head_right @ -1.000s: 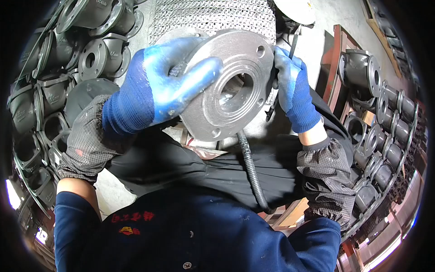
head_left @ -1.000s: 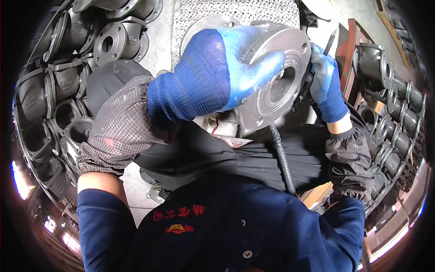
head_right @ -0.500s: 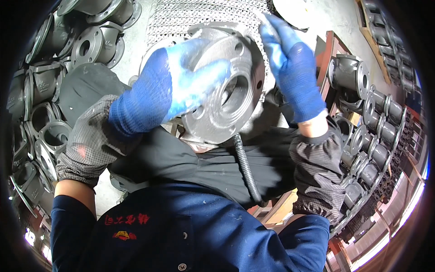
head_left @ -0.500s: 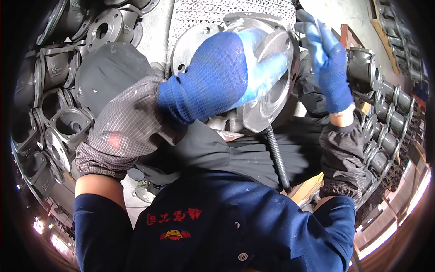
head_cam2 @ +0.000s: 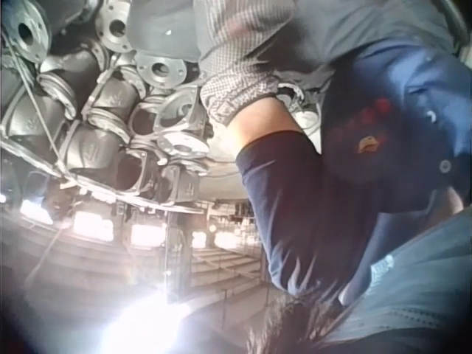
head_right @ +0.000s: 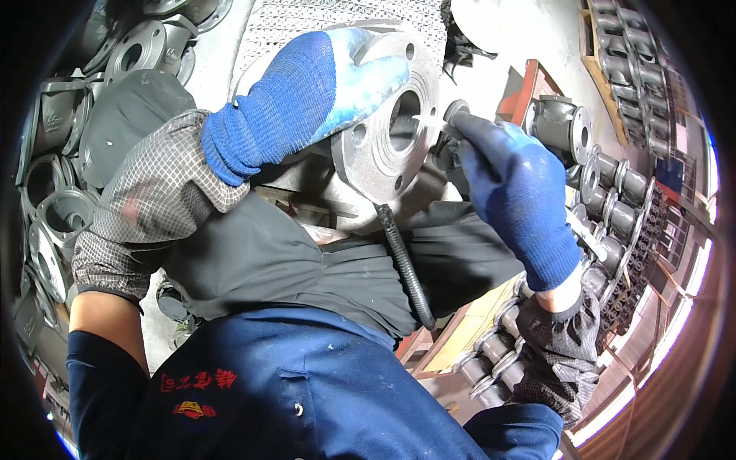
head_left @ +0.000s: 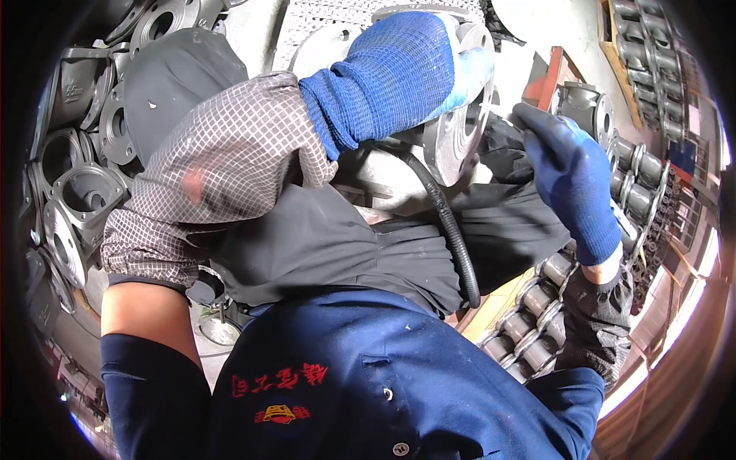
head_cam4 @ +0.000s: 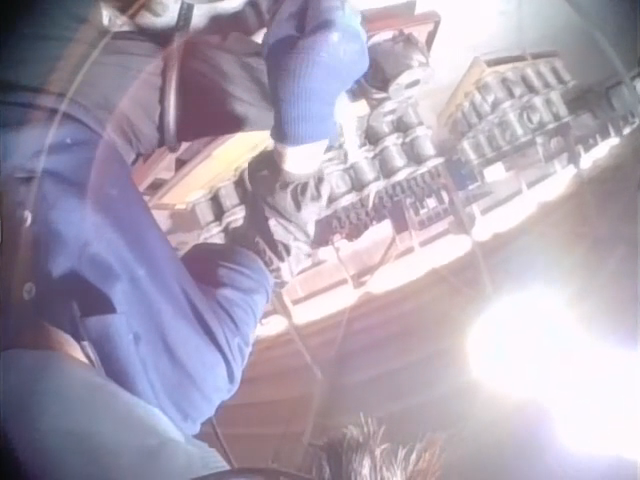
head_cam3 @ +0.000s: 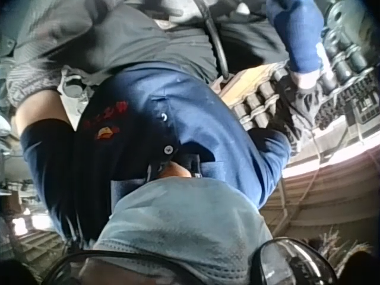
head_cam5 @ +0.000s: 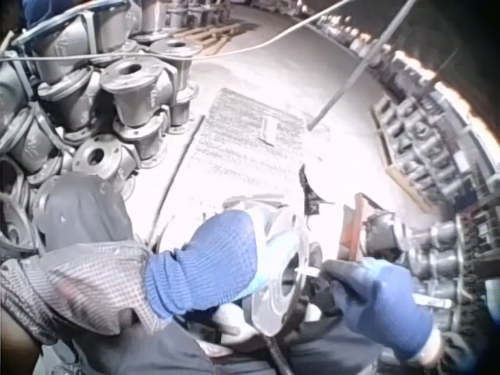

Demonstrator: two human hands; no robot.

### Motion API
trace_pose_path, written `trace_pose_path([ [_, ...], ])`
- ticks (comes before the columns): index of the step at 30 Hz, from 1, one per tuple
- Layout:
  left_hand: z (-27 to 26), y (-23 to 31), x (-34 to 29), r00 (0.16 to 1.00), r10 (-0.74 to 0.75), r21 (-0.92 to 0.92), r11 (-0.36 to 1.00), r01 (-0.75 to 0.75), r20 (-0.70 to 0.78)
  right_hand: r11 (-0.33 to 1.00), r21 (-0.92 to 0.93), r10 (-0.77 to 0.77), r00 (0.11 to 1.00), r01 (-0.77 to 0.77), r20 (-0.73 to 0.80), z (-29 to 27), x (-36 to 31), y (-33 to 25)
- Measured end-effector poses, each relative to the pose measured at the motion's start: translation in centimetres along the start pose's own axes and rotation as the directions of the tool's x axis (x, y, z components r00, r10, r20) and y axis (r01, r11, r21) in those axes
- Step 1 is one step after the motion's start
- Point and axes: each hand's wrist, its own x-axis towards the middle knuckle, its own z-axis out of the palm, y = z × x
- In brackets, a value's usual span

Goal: The person, wearing blue gloves, picks up and handles metal flange components one by one, using an air nozzle tool to blow dust and debris off the surfaces and out of the interior cavities.

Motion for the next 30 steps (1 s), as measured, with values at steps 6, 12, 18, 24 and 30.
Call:
trace_pose_path([
  [6,-0.4,-1.6,1.3,0.953,0.272,0.414,0.859,-0.302,0.13,0.98,-0.184,-0.063,0.997,0.069,0.042,0.6,-0.1,-1.0],
  [12,-0.7,-0.1,1.0,0.993,0.104,0.267,0.957,-0.114,0.054,0.951,-0.305,-0.021,0.995,0.051,0.102,0.0,-0.1,-1.3],
  [18,-0.2,-0.1,1.0,0.978,0.208,0.199,0.958,-0.206,0.01,0.963,-0.267,0.002,0.993,0.03,0.12,0.3,0.2,-1.3],
  [24,0.8,0.3,1.8,0.977,0.187,0.332,0.92,-0.21,0.1,0.893,-0.45,0.128,0.96,-0.003,0.248,0.9,1.1,-2.7],
  [30,0.8,0.0,1.6,0.972,0.233,0.362,0.903,-0.231,0.038,0.856,-0.503,0.003,0.973,0.118,0.232,2.3,0.8,-2.2],
])
